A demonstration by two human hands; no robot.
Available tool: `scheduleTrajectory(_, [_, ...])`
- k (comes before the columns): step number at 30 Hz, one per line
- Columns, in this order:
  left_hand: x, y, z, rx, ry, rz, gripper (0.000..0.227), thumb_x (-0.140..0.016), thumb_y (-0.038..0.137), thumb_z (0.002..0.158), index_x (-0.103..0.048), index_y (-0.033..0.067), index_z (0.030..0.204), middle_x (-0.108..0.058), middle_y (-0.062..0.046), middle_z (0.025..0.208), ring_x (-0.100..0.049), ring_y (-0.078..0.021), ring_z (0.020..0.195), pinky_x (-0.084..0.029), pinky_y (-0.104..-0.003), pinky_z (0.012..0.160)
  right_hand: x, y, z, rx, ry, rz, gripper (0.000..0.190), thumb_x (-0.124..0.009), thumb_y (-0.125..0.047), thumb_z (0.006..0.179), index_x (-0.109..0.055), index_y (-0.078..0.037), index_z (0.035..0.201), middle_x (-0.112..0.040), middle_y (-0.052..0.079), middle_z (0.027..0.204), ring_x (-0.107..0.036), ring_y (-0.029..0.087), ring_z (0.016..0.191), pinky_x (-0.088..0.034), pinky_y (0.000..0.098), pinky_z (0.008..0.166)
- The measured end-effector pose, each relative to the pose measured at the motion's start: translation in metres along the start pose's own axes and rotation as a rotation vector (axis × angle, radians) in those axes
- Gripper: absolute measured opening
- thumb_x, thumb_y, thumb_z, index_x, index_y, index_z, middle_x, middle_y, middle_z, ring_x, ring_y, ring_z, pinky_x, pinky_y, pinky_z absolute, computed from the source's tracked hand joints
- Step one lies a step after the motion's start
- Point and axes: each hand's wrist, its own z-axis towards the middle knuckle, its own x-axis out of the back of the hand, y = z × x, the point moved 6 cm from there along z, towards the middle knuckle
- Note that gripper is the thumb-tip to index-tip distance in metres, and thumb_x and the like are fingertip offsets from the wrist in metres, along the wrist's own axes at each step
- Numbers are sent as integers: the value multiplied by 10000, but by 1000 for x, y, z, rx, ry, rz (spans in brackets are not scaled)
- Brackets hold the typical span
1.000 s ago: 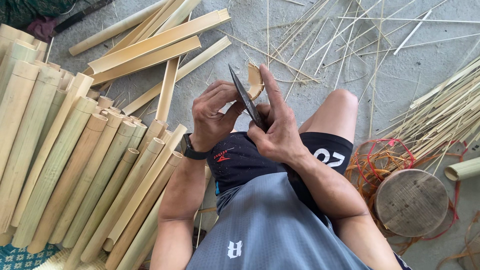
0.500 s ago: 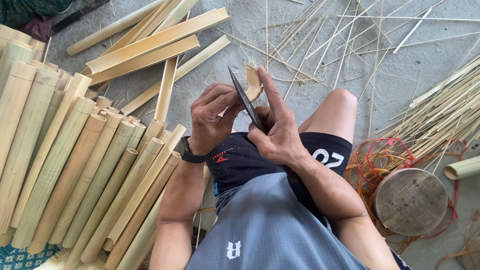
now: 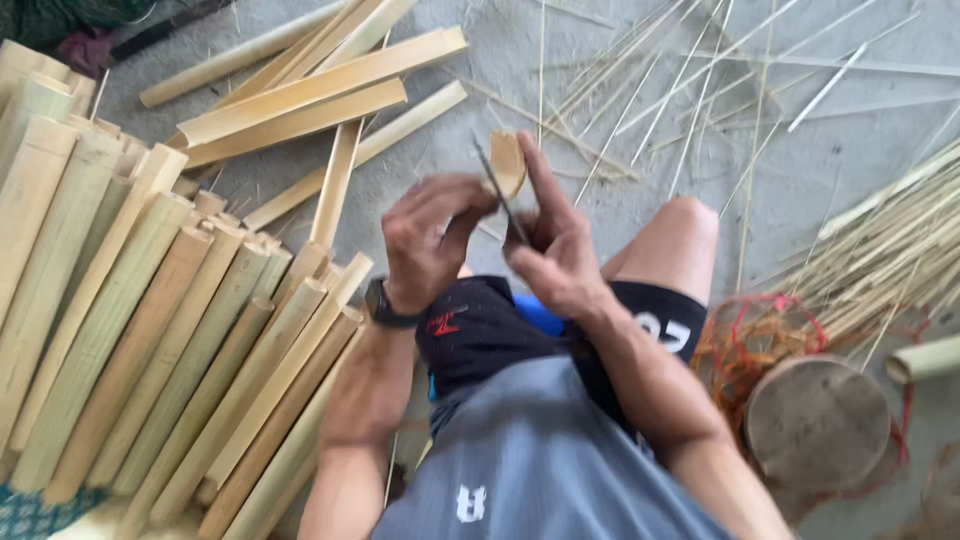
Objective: The person uses a knife to split and carve small bamboo pieces. They hold the bamboo in one hand and carefully shave and shape it with the knife in the other, occasionally picking up new pieces from a nearby pile.
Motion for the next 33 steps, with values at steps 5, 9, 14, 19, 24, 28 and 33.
scheduleTrajectory(5, [-1, 5, -6, -93, -15, -6, 227, -787, -111, 828, -738, 38, 992, -741, -104, 1004, -745, -263, 973, -602, -368, 868, 12, 8, -17, 85, -13, -36, 1019, -496, 71, 813, -93, -138, 1725, -534, -34, 862, -428, 53, 678, -356, 237, 609])
scheduleTrajectory(9, [-4, 4, -7, -146, -29, 14, 217, -804, -86, 840, -742, 44, 1002, -748, -96, 1009, -742, -270, 993, -604, -362, 889, 21, 38, -10, 1, 5, -67, 1057, -512, 63, 776, -88, -128, 1724, -469, -46, 734, -430, 51, 610, -353, 237, 553])
scheduleTrajectory(14, [-9, -22, 2, -1, 4, -119, 232, -815, -47, 878, -713, 75, 1048, -747, -95, 1030, -752, -233, 982, -611, -322, 865, 60, 138, 58, -193, 244, -282, 444, -653, -15, 833, -587, 15, 1271, -615, 4, 755, -548, 74, 614, -406, 265, 516])
scheduleTrajectory(19, [-7, -34, -14, 137, 11, -209, 318, -798, -25, 914, -624, 73, 1161, -748, -68, 1023, -760, -183, 975, -614, -293, 860, 61, 149, 44, -306, 257, -708, 435, -671, -64, 857, -615, -12, 1285, -609, 59, 676, -535, 103, 571, -392, 272, 524])
scheduleTrajectory(24, [-3, -27, -4, -16, 35, -78, 253, -835, -35, 898, -651, 57, 1046, -730, -95, 1002, -739, -193, 902, -599, -304, 810, 23, 48, 4, -232, -76, 189, 1014, -550, 20, 811, -83, -144, 1697, -498, -12, 730, -422, 55, 548, -338, 238, 473])
scheduleTrajectory(28, [-7, -23, 2, 27, 21, -61, 241, -839, -3, 898, -656, 51, 1046, -730, -85, 1003, -752, -195, 916, -610, -316, 804, 12, -12, -14, -105, -85, -28, 995, -529, 51, 844, -67, -134, 1705, -520, -11, 796, -442, 50, 641, -370, 235, 574])
scheduleTrajectory(33, [-10, -11, 4, 4, -63, -33, 223, -784, -67, 882, -668, 57, 1026, -732, -89, 1024, -749, -233, 961, -600, -342, 829, 8, -12, -14, -28, -16, -257, 1012, -507, 73, 820, -56, -128, 1703, -491, -22, 741, -430, 56, 636, -362, 240, 578])
